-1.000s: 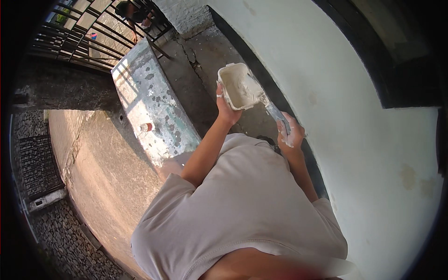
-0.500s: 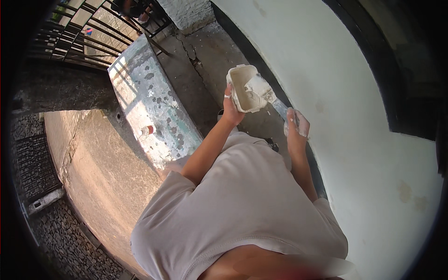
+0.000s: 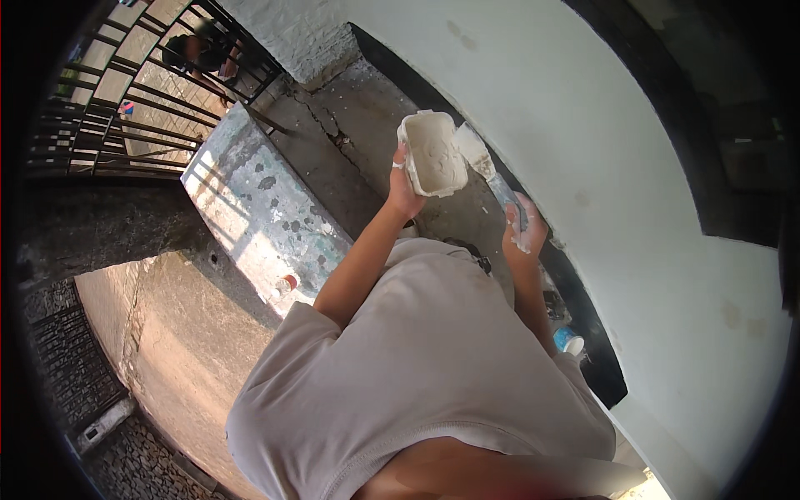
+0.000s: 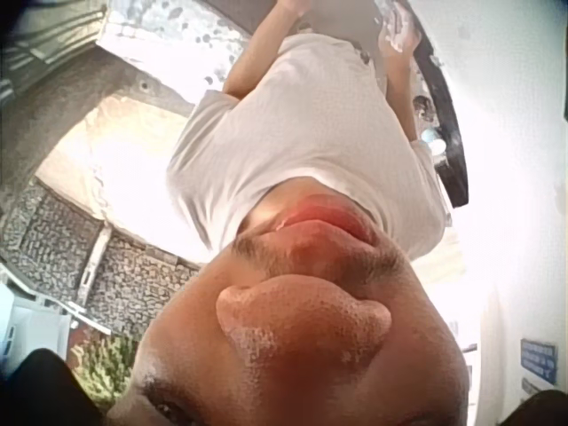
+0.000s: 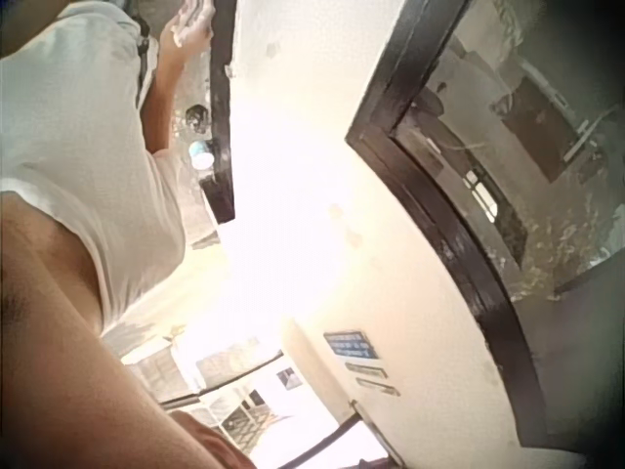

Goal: The person applies wall filler from a putty container to a wall using a putty knife.

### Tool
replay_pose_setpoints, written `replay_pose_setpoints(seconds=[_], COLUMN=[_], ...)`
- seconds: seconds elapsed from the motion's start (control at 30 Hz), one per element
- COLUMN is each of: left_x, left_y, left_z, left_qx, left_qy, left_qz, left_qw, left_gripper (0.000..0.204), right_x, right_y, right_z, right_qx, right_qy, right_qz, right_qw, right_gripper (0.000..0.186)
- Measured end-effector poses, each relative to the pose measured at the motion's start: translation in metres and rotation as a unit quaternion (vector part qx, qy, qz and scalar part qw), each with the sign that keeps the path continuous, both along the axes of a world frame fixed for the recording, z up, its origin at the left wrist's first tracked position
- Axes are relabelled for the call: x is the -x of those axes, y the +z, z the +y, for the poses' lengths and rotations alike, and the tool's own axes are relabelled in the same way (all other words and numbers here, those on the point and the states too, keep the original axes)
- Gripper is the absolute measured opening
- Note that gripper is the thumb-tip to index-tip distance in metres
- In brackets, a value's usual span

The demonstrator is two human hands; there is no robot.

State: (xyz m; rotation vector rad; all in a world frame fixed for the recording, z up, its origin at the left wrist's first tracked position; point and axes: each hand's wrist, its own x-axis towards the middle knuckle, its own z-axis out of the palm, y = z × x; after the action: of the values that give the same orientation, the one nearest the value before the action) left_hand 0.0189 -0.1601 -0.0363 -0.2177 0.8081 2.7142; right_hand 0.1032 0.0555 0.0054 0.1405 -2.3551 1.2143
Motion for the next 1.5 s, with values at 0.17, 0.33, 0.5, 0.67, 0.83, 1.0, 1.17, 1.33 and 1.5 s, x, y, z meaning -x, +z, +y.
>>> replay_pose_setpoints(seconds=[0.17, 0.33, 0.5, 0.67, 0.83, 1.0, 1.17, 1.33, 1.5], left_x=[0.011, 0.024, 0.044, 0.056, 0.059, 0.063, 0.065, 0.062, 0.057], left_y=[-0.006, -0.004, 0.000, -0.006, -0.001, 0.002, 0.001, 0.000, 0.008], left_z=[-0.011, -0.017, -0.020, -0.023, -0.017, -0.014, -0.015, -0.019, -0.018], left_qx=[0.019, 0.026, 0.021, 0.004, 0.037, 0.018, 0.010, 0.009, 0.018], left_qy=[-0.043, -0.059, -0.072, -0.123, -0.142, -0.151, -0.138, -0.125, -0.098], left_qz=[-0.005, 0.000, 0.008, 0.026, 0.034, 0.043, 0.044, 0.052, 0.049], left_qw=[0.999, 0.998, 0.997, 0.992, 0.989, 0.987, 0.989, 0.991, 0.994], left_gripper=[0.070, 0.071, 0.071, 0.072, 0.078, 0.077, 0.072, 0.067, 0.074], right_x=[-0.001, 0.008, 0.015, 0.015, 0.012, 0.021, 0.019, 0.022, 0.019], right_y=[0.018, 0.036, 0.012, 0.008, 0.035, 0.030, 0.027, 0.023, 0.041], right_z=[-0.026, -0.052, -0.045, -0.043, -0.051, -0.047, -0.050, -0.046, -0.045], right_qx=[0.338, 0.604, 0.395, 0.384, 0.525, 0.613, 0.722, 0.744, 0.740], right_qy=[-0.072, -0.077, -0.140, -0.162, -0.152, -0.121, -0.006, 0.030, 0.044], right_qz=[-0.246, -0.193, -0.217, -0.194, -0.109, -0.186, -0.174, -0.209, -0.190], right_qw=[0.906, 0.769, 0.882, 0.888, 0.830, 0.759, 0.670, 0.634, 0.643], right_gripper=[0.020, 0.032, 0.029, 0.031, 0.028, 0.029, 0.027, 0.029, 0.032])
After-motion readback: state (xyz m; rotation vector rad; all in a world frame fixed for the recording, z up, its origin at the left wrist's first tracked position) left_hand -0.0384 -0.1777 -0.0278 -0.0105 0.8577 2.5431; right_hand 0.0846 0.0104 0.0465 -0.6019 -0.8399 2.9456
